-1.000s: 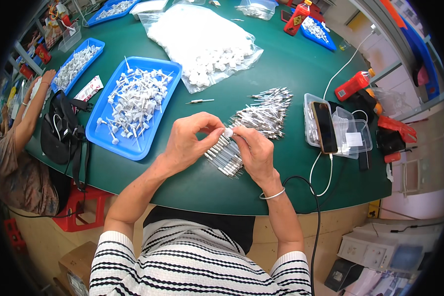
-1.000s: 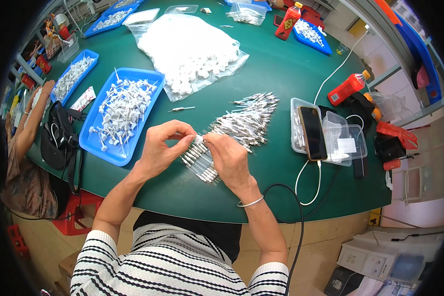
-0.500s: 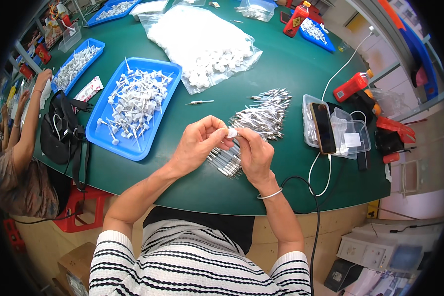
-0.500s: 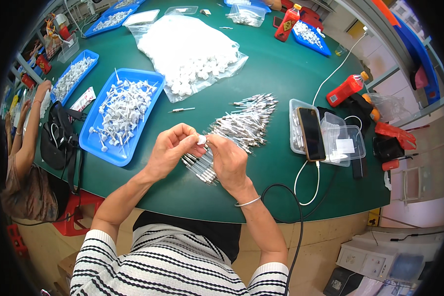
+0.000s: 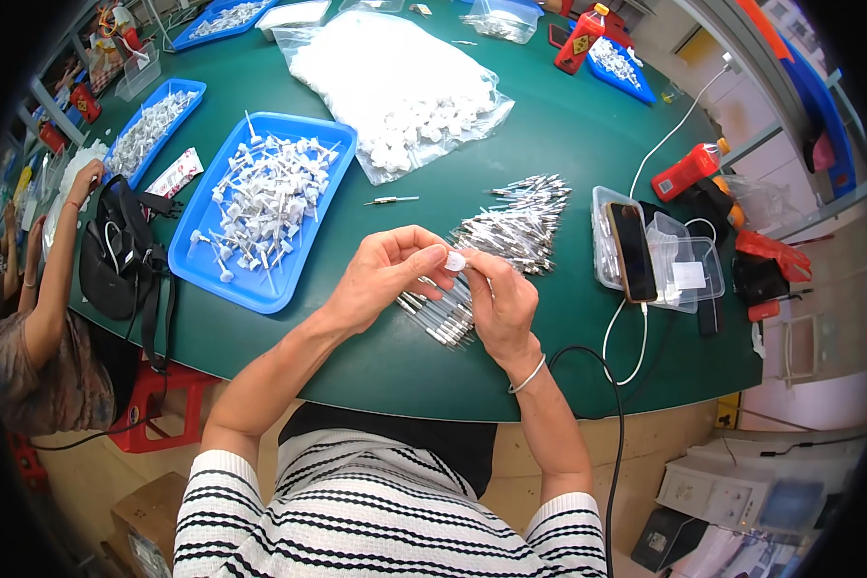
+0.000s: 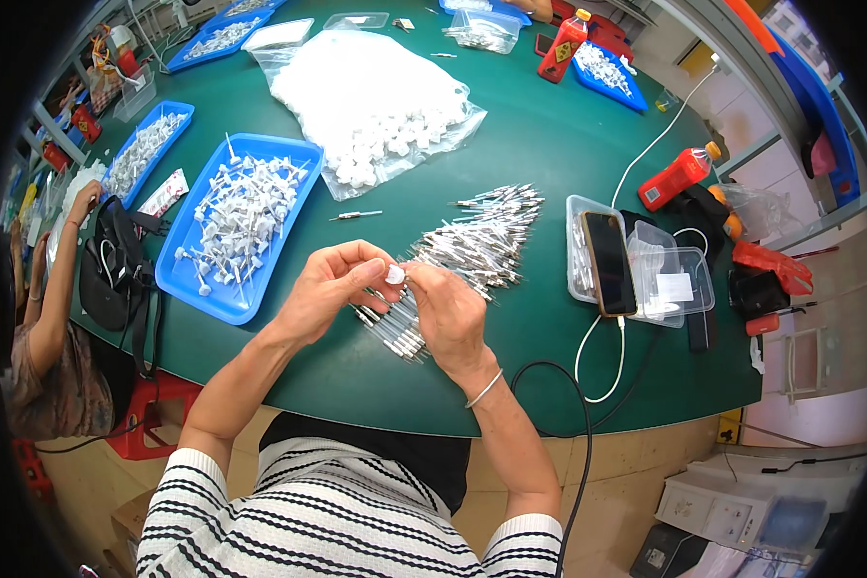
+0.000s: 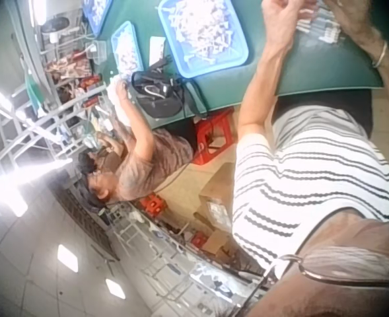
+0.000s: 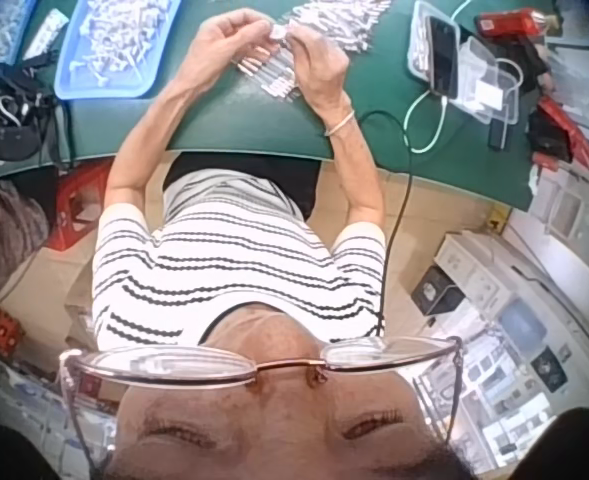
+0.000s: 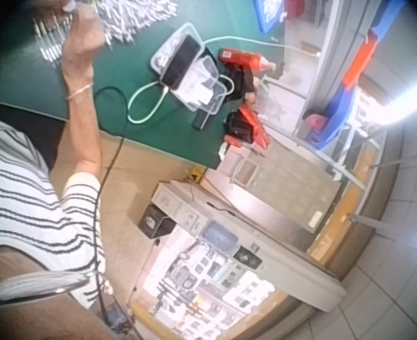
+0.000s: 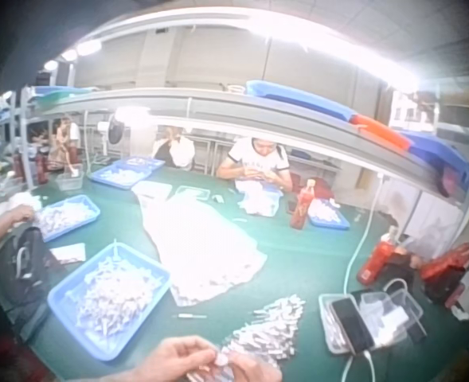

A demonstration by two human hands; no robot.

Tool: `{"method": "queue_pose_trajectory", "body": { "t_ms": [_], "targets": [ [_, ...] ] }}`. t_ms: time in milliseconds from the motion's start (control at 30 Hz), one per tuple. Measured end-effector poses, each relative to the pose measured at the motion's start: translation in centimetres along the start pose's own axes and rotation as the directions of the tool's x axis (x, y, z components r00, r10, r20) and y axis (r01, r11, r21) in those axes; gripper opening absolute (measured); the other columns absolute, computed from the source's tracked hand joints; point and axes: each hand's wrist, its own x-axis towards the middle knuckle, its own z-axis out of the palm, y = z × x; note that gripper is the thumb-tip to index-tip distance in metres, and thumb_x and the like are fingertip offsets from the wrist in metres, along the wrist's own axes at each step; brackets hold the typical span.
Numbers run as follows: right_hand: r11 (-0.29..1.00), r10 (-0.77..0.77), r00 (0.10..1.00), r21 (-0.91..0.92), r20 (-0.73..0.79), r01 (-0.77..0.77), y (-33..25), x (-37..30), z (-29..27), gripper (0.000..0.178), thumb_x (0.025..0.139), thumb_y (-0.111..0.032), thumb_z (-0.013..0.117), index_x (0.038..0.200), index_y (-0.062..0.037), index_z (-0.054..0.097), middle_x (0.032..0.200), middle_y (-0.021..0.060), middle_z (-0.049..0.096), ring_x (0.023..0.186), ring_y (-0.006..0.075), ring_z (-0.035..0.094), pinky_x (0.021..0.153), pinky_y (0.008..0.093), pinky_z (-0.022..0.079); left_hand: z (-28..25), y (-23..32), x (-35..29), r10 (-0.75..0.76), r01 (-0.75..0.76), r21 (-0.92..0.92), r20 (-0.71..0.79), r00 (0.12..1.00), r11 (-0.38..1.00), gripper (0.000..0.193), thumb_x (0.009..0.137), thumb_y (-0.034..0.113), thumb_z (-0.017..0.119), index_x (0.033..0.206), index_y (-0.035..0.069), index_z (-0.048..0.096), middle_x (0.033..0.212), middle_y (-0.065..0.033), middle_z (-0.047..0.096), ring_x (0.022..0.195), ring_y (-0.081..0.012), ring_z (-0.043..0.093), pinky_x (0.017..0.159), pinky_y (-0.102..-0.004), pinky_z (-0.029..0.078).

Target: The person repeatedly picks up small white plastic caps and metal rods from a green table. They insert the caps onto the ends of the rods one by one and place the assembled units into a blue tray.

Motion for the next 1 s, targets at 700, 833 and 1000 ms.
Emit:
{"method": "queue_pose_trajectory", "body": {
  "t_ms": [700, 833, 1000],
  "targets": [
    [0.999, -0.005, 1.0, -0.033, 0.008, 0.006, 0.1, -0.2, 0.2, 0.026, 0.08, 0.005, 0.071, 0.101, -0.0028, 0.058, 0.087, 0.0121, 0.069, 0.073, 0.0274, 0.069, 0.06, 0.0331, 0.055, 0.2, -0.3, -0.2, -0.008, 0.008, 0.084, 0.005, 1.0, 0.996, 0.02, 0.098, 0.017, 0.057, 0.1, -0.002, 0.065, 0.087, -0.0075, 0.067, 0.074, -0.01, 0.064, 0.065, -0.0259, 0.058],
    [1.0, 0.001, 1.0, -0.031, 0.009, -0.001, 0.0, -0.2, 0.1, 0.027, 0.08, 0.006, 0.071, 0.101, -0.0029, 0.058, 0.087, 0.0122, 0.069, 0.074, 0.0275, 0.069, 0.061, 0.0331, 0.055, 0.2, -0.3, -0.1, 0.001, -0.001, 0.063, -0.013, 1.0, 0.998, 0.02, 0.098, 0.016, 0.058, 0.098, -0.002, 0.066, 0.083, -0.0069, 0.067, 0.071, -0.0098, 0.064, 0.065, -0.0257, 0.058],
    [1.0, -0.008, 1.0, -0.016, 0.017, 0.008, 0.1, -0.4, 0.1, 0.027, 0.08, 0.007, 0.07, 0.102, -0.0026, 0.058, 0.087, 0.0123, 0.069, 0.073, 0.0275, 0.069, 0.06, 0.0335, 0.054, -0.4, -0.4, -0.1, -0.021, 0.022, -0.013, 0.035, 0.999, 1.0, 0.019, 0.097, 0.015, 0.059, 0.096, -0.002, 0.066, 0.083, -0.0072, 0.068, 0.071, -0.0098, 0.064, 0.064, -0.0252, 0.057]
  ]
}}
